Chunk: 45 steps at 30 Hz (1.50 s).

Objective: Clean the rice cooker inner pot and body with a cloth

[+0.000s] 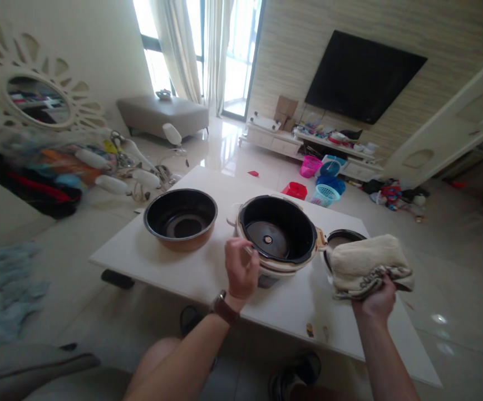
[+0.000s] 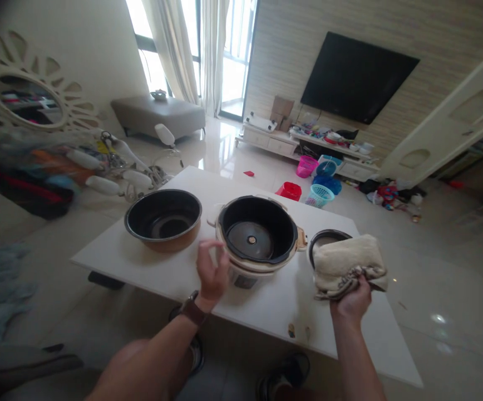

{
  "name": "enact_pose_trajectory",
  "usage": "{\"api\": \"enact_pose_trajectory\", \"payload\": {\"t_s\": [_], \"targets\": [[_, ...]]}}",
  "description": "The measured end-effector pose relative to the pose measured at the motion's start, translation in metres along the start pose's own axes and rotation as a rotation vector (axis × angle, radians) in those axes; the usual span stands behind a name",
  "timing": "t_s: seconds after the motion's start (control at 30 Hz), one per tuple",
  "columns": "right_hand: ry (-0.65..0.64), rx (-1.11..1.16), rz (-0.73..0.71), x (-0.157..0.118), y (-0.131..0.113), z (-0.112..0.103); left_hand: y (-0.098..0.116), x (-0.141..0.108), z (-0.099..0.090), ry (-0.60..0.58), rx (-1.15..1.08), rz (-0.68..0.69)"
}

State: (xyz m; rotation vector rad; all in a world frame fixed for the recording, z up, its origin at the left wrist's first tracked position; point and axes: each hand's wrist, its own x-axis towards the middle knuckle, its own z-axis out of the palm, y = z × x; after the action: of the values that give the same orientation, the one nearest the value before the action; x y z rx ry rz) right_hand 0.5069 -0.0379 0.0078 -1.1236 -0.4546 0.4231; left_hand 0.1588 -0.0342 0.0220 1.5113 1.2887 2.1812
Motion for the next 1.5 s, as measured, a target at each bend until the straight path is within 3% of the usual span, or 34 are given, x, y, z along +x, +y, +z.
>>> {"api": "enact_pose_trajectory", "payload": {"t_s": [0.07,0.1,0.2,0.3,0.4,0.53,0.67,0.73,0.87,0.97,1.1,1.23,1.33,1.43,1.5], "targets": [[0.065,-0.011,-0.158,-0.005,-0.018,0.019,-0.024,0.022,0.0,0.264,0.017,-0.427],[0.072,-0.012,-0.206,-0.008,-0.028,0.031,-0.036,0.031,0.001,0.287,-0.016,-0.586],[-0.03,-0.044,-0.262,-0.016,-0.059,0.071,-0.065,0.05,0.007,0.099,-0.286,-0.861],[-0.196,-0.158,-0.195,-0.015,-0.085,0.111,-0.075,0.058,0.012,0.007,-0.463,-0.889],[-0.302,-0.33,-0.129,-0.011,-0.103,0.144,-0.072,0.059,0.016,0.082,-0.599,-0.924],[-0.525,-0.659,-0.333,-0.019,-0.11,0.175,-0.068,0.055,0.018,0.135,-0.682,-0.936],[-0.796,-0.951,-0.439,-0.043,-0.09,0.197,-0.069,0.047,0.013,0.204,-0.566,-0.97],[-0.996,-1.263,-0.541,-0.057,-0.072,0.208,-0.069,0.044,0.01,0.24,-0.488,-0.977],[-1.235,-1.622,-0.562,-0.079,-0.032,0.227,-0.067,0.041,0.007,0.274,-0.419,-0.966],[-1.311,-1.63,-0.481,-0.09,-0.006,0.236,-0.063,0.042,0.008,0.296,-0.44,-0.972],[-1.525,-1.53,-0.351,-0.099,0.01,0.234,-0.058,0.045,0.012,0.312,-0.461,-0.954],[-1.662,-1.455,-0.243,-0.093,0.002,0.22,-0.055,0.045,0.016,0.24,-0.474,-0.926],[-1.765,-1.301,0.025,-0.082,-0.011,0.211,-0.054,0.044,0.018,0.253,-0.446,-0.938],[-1.678,-1.123,0.354,-0.078,-0.021,0.211,-0.054,0.043,0.021,0.267,-0.422,-0.933],[-1.452,-0.976,0.539,-0.083,-0.024,0.214,-0.055,0.042,0.023,0.272,-0.392,-0.921]]}}
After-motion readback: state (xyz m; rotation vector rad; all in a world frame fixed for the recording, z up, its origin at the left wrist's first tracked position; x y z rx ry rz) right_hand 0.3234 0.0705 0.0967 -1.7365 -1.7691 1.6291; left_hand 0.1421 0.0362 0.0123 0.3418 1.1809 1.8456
